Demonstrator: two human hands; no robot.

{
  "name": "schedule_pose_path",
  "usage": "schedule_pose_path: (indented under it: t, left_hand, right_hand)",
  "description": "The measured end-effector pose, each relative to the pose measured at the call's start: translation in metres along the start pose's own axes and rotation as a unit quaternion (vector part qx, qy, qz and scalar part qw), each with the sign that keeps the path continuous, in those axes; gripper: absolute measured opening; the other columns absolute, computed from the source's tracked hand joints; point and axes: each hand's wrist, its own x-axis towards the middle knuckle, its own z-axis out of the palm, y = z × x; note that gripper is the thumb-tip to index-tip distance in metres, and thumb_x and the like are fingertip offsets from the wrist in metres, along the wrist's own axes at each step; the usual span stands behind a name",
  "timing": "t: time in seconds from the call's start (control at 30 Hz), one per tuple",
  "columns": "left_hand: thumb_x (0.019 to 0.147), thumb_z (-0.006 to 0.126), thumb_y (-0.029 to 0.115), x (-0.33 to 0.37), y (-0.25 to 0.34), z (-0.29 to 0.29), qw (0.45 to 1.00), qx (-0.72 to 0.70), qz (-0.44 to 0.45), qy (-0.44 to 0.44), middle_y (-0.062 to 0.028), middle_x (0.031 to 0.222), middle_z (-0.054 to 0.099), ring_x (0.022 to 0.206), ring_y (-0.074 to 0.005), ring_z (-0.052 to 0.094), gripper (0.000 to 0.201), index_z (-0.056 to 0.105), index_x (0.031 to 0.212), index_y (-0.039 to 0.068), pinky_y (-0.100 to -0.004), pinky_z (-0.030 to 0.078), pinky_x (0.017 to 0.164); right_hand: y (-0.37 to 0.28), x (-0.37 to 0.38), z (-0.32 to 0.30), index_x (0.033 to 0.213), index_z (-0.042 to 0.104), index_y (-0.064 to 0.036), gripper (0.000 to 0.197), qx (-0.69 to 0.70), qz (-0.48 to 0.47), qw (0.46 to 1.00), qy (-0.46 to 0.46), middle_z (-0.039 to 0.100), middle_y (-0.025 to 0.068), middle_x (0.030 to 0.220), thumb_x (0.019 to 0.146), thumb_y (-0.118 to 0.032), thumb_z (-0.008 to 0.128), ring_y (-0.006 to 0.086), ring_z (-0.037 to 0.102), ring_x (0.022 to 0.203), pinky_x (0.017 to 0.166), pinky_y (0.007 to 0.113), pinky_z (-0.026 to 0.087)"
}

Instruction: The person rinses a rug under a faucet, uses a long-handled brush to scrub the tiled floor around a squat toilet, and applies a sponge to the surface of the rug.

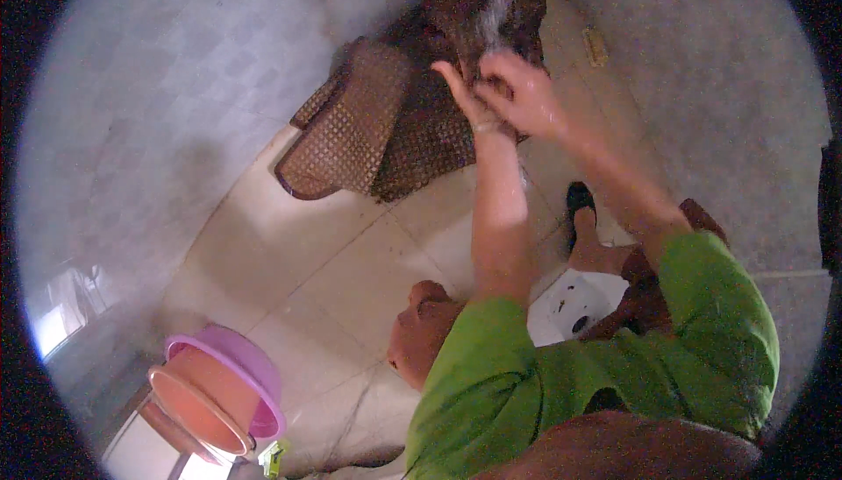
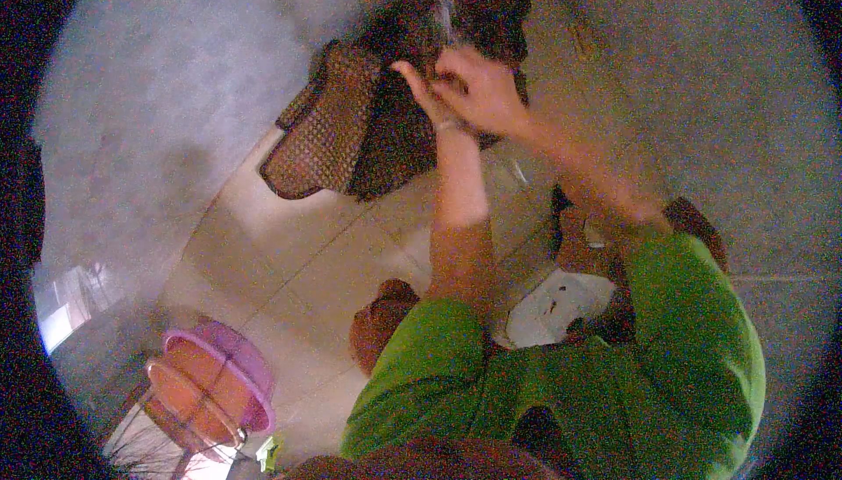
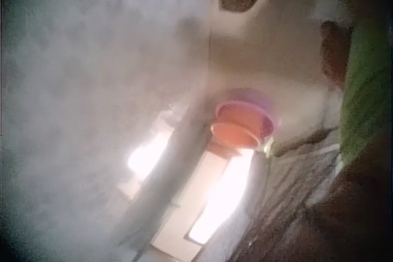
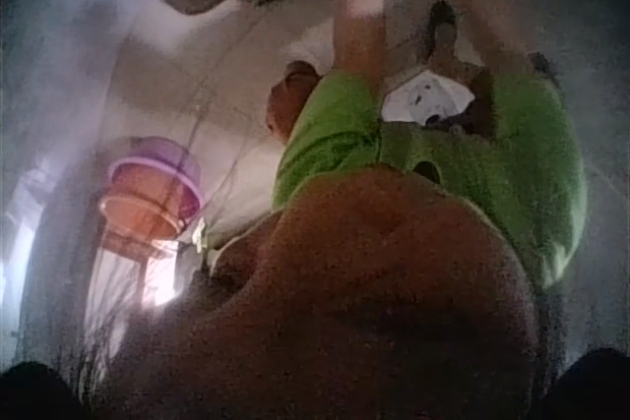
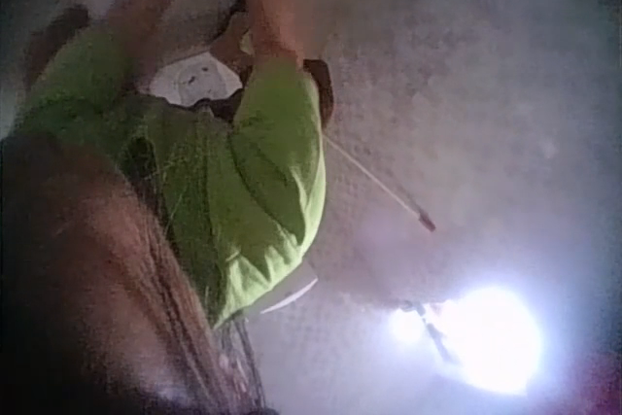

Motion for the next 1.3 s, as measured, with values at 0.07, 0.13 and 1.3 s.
schedule_pose_path:
  t: [0.07, 0.13, 1.3]
  left_hand:
    - [0.081, 0.036, 0.042, -0.001, 0.005, -0.020, 0.960, -0.162, -0.073, -0.215, -0.0050, 0.099, 0.047, 0.087, -0.0186, 0.047, 0.044, 0.042, 0.105, 0.005, -0.0295, 0.042, 0.072]
    - [0.080, 0.038, 0.041, 0.005, 0.001, -0.033, 0.983, -0.079, -0.025, -0.162, -0.0043, 0.099, 0.047, 0.086, -0.0178, 0.047, 0.043, 0.042, 0.105, 0.006, -0.0301, 0.042, 0.070]
    - [0.069, 0.053, 0.045, -0.003, 0.029, 0.023, 0.632, 0.693, 0.174, 0.301, -0.0203, 0.107, 0.038, 0.103, -0.0310, 0.028, 0.058, 0.046, 0.101, -0.002, -0.0407, 0.020, 0.089]
  right_hand:
    - [-0.020, -0.009, -0.003, 0.076, 0.053, -0.0098, 0.022, 0.018, -0.041, 0.999, -0.011, 0.052, 0.0078, 0.078, 0.068, -0.029, 0.057, 0.0261, 0.054, 0.069, 0.060, 0.036, 0.043]
    - [-0.022, 0.006, 0.007, 0.072, 0.053, -0.0093, 0.025, -0.020, -0.049, 0.998, -0.035, 0.053, 0.0084, 0.074, 0.067, -0.034, 0.056, 0.0265, 0.054, 0.069, 0.059, 0.037, 0.043]
    - [0.117, 0.091, -0.026, 0.088, 0.061, -0.0128, 0.028, 0.151, 0.101, 0.982, 0.041, 0.059, 0.0063, 0.076, 0.063, -0.005, 0.050, 0.0140, 0.055, 0.068, 0.064, 0.025, 0.043]
